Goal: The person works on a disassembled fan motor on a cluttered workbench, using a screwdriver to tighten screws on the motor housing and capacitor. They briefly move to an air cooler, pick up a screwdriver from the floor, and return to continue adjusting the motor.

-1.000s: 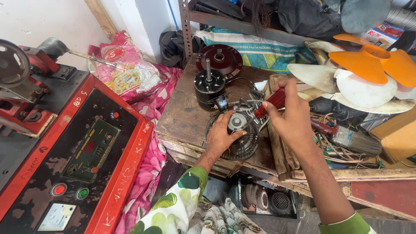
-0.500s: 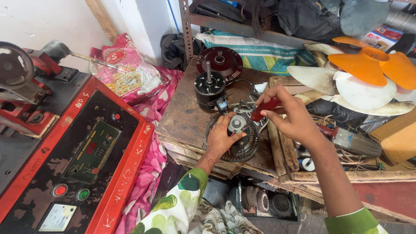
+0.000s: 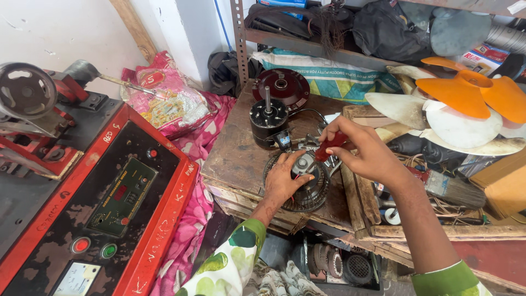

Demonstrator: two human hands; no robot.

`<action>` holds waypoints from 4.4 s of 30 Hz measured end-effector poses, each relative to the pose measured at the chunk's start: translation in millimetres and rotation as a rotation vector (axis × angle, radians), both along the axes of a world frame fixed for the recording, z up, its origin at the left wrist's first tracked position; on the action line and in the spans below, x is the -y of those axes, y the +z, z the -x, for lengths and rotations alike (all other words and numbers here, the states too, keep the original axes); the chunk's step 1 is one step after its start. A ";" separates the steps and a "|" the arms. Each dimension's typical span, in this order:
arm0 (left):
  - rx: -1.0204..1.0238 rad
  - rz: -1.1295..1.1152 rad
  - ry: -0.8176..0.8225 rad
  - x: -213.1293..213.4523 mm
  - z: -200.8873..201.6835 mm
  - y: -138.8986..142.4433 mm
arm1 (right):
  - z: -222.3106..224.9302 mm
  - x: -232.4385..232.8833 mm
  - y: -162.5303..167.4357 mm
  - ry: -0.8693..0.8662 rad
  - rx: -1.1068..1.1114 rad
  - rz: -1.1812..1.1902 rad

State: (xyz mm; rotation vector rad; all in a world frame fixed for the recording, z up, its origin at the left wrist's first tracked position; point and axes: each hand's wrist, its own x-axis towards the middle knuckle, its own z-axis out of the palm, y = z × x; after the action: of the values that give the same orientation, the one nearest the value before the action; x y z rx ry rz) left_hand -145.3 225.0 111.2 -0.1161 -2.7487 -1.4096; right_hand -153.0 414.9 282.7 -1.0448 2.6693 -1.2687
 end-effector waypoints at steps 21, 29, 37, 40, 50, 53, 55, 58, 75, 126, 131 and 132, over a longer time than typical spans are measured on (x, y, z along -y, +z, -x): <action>-0.013 0.000 0.006 -1.5 0.6 -0.1 | -0.3 -8.0 -7.4 -0.075 0.002 0.015; 0.018 0.000 0.005 -1.8 1.1 -1.1 | -1.8 -11.0 -5.8 -0.087 -0.045 0.037; 0.019 0.008 0.008 -2.5 1.0 -0.5 | -2.8 -8.9 -10.1 -0.091 -0.027 0.022; 0.024 0.011 0.007 -2.7 0.6 -0.8 | -2.8 -8.7 -10.6 -0.079 -0.018 0.034; -0.038 0.018 0.020 -1.9 -0.7 -2.3 | -1.5 11.1 0.5 -0.129 -0.090 -0.053; -0.038 0.021 0.056 -3.6 -2.1 -1.8 | -6.3 14.5 0.1 -0.148 -0.161 -0.050; -0.031 0.032 0.078 -5.3 -2.2 -0.9 | -10.4 16.6 -3.1 -0.161 -0.226 -0.044; -0.015 0.051 0.090 -7.2 -2.1 0.8 | -14.8 23.2 -11.3 -0.418 -0.304 -0.092; -0.062 0.046 0.045 -3.2 -3.9 1.7 | 31.3 6.2 -3.7 -0.218 -0.191 -0.265; 0.146 -0.177 0.118 177.9 230.9 -49.0 | 128.3 78.2 -38.7 -0.704 -0.087 0.234; 0.271 -0.400 0.107 160.3 266.1 -65.3 | 127.1 71.8 -52.1 -0.776 0.018 0.172; 0.307 -0.502 0.096 157.2 272.5 -67.7 | 128.2 72.0 -52.6 -0.768 0.010 0.185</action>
State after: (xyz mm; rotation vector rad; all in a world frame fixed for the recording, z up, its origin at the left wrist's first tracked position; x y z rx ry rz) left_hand -417.8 67.8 43.4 0.2689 -2.4583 -2.1860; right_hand -281.3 342.8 230.2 0.0454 3.0992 -1.6074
